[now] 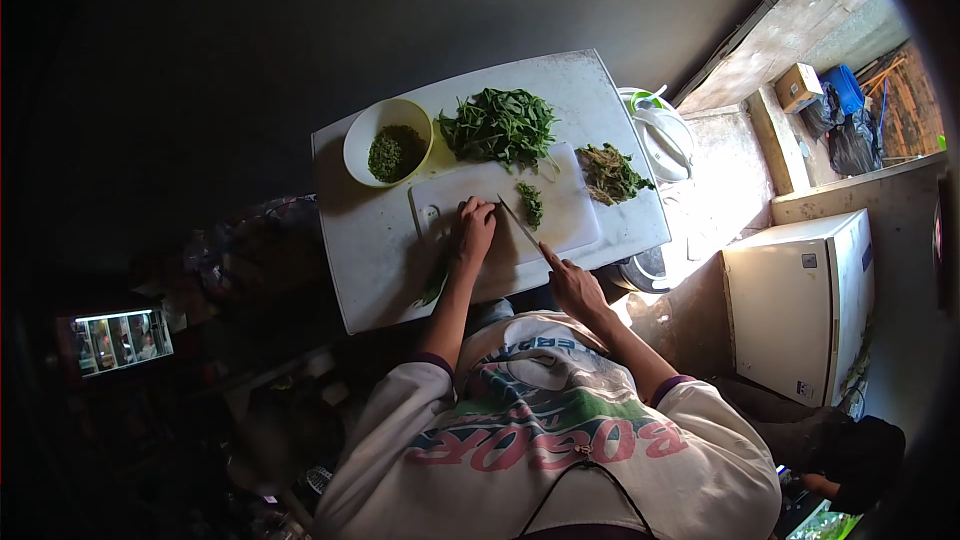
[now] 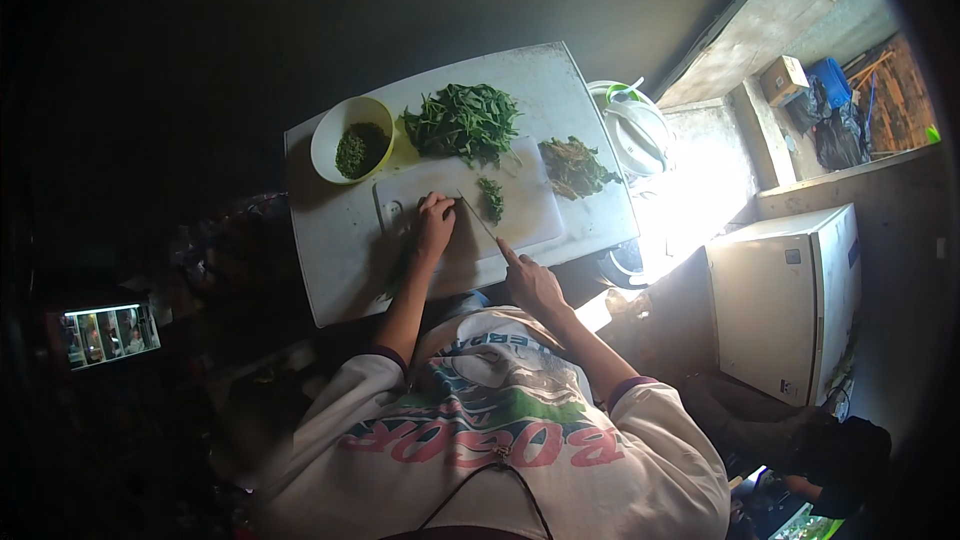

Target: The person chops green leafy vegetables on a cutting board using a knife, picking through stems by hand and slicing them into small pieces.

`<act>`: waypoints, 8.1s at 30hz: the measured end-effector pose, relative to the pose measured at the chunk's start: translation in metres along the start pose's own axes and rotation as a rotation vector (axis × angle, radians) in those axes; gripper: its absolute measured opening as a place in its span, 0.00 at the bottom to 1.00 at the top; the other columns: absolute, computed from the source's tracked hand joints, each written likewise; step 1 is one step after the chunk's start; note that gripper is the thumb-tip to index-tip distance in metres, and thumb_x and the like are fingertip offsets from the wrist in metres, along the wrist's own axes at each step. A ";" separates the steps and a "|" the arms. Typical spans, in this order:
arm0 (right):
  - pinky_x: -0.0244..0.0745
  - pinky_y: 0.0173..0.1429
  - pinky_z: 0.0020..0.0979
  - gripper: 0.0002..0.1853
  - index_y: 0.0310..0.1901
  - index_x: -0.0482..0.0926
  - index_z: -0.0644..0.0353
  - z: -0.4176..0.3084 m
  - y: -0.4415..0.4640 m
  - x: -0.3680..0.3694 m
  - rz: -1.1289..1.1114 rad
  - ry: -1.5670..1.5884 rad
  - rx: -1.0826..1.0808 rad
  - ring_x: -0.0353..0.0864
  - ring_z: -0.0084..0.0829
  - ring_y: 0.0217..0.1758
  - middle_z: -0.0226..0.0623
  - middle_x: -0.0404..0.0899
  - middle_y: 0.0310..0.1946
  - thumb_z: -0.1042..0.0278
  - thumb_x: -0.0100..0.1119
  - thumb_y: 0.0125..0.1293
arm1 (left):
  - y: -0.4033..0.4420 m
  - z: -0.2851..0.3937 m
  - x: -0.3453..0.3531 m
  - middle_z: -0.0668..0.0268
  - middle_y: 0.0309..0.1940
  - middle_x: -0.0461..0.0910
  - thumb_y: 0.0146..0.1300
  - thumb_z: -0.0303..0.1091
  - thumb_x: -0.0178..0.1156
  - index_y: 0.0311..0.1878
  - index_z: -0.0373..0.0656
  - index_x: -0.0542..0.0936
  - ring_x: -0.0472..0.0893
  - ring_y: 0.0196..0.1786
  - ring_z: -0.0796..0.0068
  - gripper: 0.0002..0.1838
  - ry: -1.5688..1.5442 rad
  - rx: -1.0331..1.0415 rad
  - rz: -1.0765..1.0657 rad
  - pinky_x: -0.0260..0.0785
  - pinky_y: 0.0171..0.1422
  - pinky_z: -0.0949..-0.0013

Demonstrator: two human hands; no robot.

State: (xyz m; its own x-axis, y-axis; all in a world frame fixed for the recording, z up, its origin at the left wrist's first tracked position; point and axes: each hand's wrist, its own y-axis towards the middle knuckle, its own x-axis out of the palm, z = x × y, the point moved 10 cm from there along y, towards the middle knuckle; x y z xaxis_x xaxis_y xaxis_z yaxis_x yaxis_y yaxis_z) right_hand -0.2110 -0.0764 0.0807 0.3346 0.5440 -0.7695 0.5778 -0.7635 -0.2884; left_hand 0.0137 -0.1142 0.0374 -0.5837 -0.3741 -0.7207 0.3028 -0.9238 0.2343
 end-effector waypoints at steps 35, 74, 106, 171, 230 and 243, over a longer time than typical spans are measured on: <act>0.78 0.44 0.57 0.41 0.82 0.40 0.38 0.003 0.045 0.043 -0.026 0.066 -0.048 0.84 0.61 0.37 0.62 0.81 0.37 0.74 0.43 0.71 | -0.012 0.003 0.000 0.57 0.46 0.80 0.51 0.23 0.64 0.45 0.36 0.82 0.81 0.51 0.49 0.15 -0.016 -0.025 0.117 0.76 0.53 0.53; 0.80 0.42 0.57 0.44 0.82 0.44 0.30 -0.003 0.026 0.031 0.041 -0.120 0.015 0.85 0.59 0.34 0.57 0.83 0.36 0.74 0.46 0.68 | -0.016 0.020 -0.007 0.60 0.46 0.78 0.50 0.24 0.66 0.46 0.39 0.81 0.77 0.53 0.51 0.18 0.031 0.107 0.071 0.75 0.56 0.54; 0.73 0.35 0.59 0.41 0.81 0.50 0.37 -0.027 -0.011 0.020 -0.010 -0.116 0.093 0.82 0.60 0.29 0.58 0.82 0.27 0.70 0.55 0.69 | -0.014 0.020 -0.018 0.62 0.43 0.80 0.55 0.28 0.64 0.41 0.41 0.83 0.80 0.49 0.56 0.09 0.045 0.130 0.057 0.75 0.53 0.57; 0.79 0.45 0.54 0.46 0.81 0.46 0.29 0.013 -0.003 0.011 -0.139 0.039 0.144 0.87 0.56 0.37 0.56 0.85 0.32 0.72 0.53 0.65 | -0.019 0.017 -0.008 0.57 0.38 0.81 0.50 0.21 0.64 0.38 0.37 0.83 0.82 0.43 0.50 0.09 -0.079 0.185 0.218 0.77 0.48 0.53; 0.74 0.31 0.57 0.42 0.81 0.49 0.35 -0.019 0.017 0.047 0.092 0.113 0.016 0.82 0.58 0.26 0.57 0.81 0.23 0.70 0.52 0.67 | -0.009 0.003 -0.001 0.55 0.39 0.78 0.43 0.19 0.64 0.36 0.36 0.80 0.77 0.48 0.49 0.13 -0.101 0.278 0.050 0.74 0.54 0.54; 0.78 0.39 0.55 0.43 0.80 0.47 0.26 -0.008 0.018 0.048 -0.014 0.033 0.145 0.86 0.56 0.32 0.56 0.83 0.28 0.70 0.50 0.68 | -0.008 0.000 -0.007 0.55 0.38 0.79 0.46 0.21 0.66 0.34 0.36 0.81 0.80 0.45 0.49 0.09 -0.151 0.227 0.074 0.76 0.52 0.54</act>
State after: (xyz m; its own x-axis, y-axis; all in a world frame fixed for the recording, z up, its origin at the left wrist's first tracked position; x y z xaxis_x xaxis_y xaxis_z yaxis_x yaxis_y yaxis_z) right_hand -0.1782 -0.0613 0.0427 0.3528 0.5638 -0.7468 0.4696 -0.7970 -0.3798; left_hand 0.0154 -0.1045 0.0405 -0.6772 -0.4329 -0.5949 0.1815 -0.8819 0.4351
